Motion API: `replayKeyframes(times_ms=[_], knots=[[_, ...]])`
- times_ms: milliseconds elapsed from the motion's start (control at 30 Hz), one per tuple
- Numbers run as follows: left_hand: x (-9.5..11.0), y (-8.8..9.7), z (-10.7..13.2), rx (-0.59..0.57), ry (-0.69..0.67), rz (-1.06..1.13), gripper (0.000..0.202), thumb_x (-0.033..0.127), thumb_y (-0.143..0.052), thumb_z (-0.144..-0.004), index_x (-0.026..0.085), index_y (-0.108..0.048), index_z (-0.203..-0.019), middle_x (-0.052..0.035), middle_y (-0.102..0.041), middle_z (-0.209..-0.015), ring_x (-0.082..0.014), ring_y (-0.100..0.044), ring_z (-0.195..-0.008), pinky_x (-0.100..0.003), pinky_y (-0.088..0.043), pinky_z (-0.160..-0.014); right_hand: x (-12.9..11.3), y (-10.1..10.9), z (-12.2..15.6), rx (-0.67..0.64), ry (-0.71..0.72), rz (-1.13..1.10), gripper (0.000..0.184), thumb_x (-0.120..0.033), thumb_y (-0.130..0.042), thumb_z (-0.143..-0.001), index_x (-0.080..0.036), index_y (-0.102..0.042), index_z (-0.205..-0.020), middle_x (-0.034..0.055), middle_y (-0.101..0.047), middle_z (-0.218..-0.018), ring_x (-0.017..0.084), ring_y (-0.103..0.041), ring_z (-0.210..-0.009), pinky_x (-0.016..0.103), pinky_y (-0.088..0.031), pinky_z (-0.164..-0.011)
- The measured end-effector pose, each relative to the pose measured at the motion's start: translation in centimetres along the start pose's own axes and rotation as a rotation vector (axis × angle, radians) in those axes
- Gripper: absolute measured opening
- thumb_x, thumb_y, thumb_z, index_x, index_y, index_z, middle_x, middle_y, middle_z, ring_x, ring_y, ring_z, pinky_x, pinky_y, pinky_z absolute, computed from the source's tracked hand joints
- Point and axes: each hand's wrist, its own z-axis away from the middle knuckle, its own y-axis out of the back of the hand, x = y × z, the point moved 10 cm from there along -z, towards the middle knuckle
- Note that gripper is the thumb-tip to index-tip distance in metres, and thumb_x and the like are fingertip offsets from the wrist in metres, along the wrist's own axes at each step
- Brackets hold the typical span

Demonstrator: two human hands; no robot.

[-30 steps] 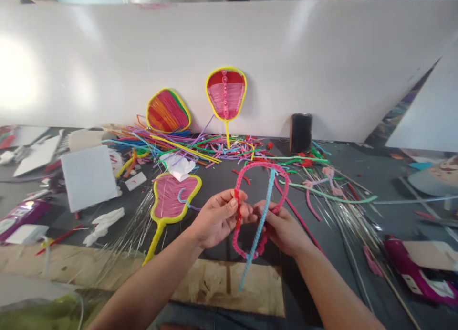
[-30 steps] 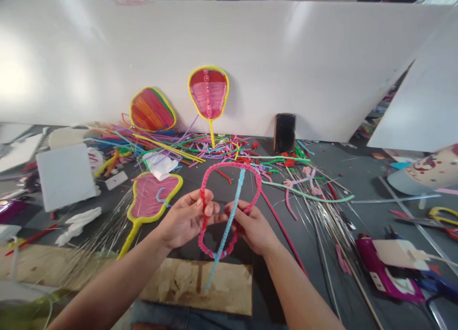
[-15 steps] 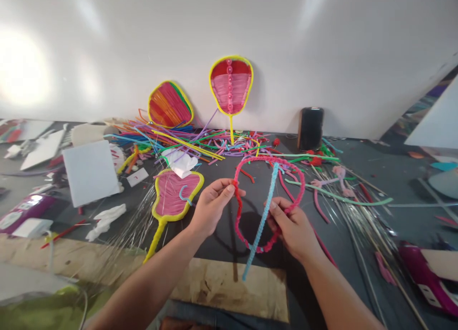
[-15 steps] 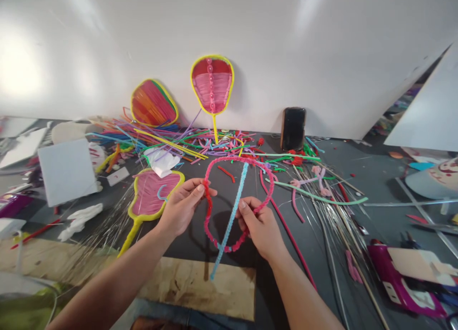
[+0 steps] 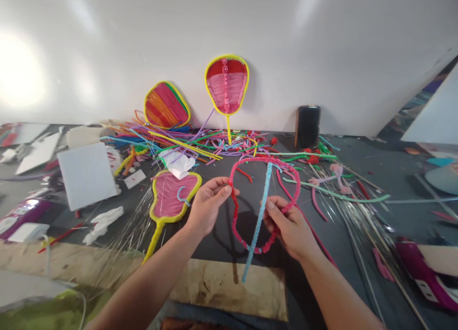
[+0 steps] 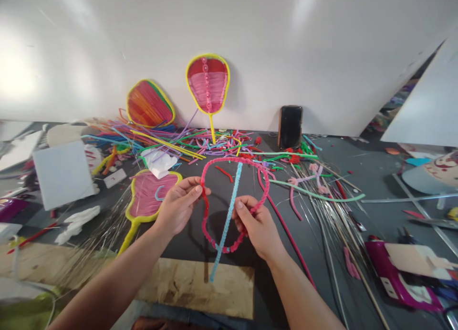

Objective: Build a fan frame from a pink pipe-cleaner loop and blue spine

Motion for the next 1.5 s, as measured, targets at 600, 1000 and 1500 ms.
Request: replayKeyframes(times_ms=[600,1000,1500], knots=[[-1.4,-1.7,1.1,-0.064,0.16,0.125,0.032,0.028,-0.079,-0.067,0.013,-0.069,-0.094,-0.0058,-0.072,-0.076,-0.0115,-0.065,-0.072,-0.018,-0.045,-0.067,1.3,-1.2,-0.2,0.006,-0.13,-0.449,0.023,-0.038,-0.075,-0.072,-0.019,-0.067,-0.08,0.0002,-0.065,-0.069,0.008,-0.052,-0.055,0.018,-0.042,-0.048],[-0.3,-4.0,2.7,-0.251,0.126,0.061,0.019,0.031,-0.074,-0.073,0.014,-0.072,-0.08,-0.0046,-0.072,-0.071,-0.0127,-0.065,-0.07,-0.023,-0.046,-0.075,-7.5,7.1,2.5,0.626,0.587,0.286,0.031,-0.034,-0.069,-0.077,-0.022,-0.062,-0.104,0.005,-0.062,-0.104,0.016,-0.058,-0.09,0.031,-0.047,-0.079],[0.0,-6.5,4.5,-0.381,0.057,-0.259,0.031,0.045,-0.068,-0.076,0.014,-0.068,-0.073,-0.0033,-0.068,-0.07,-0.0137,-0.059,-0.068,-0.023,-0.044,-0.069,-6.6,-3.0,2.8,-0.059,0.204,0.341,0.017,-0.035,-0.066,-0.078,-0.019,-0.069,-0.077,0.0015,-0.065,-0.069,0.016,-0.06,-0.065,0.028,-0.048,-0.063]])
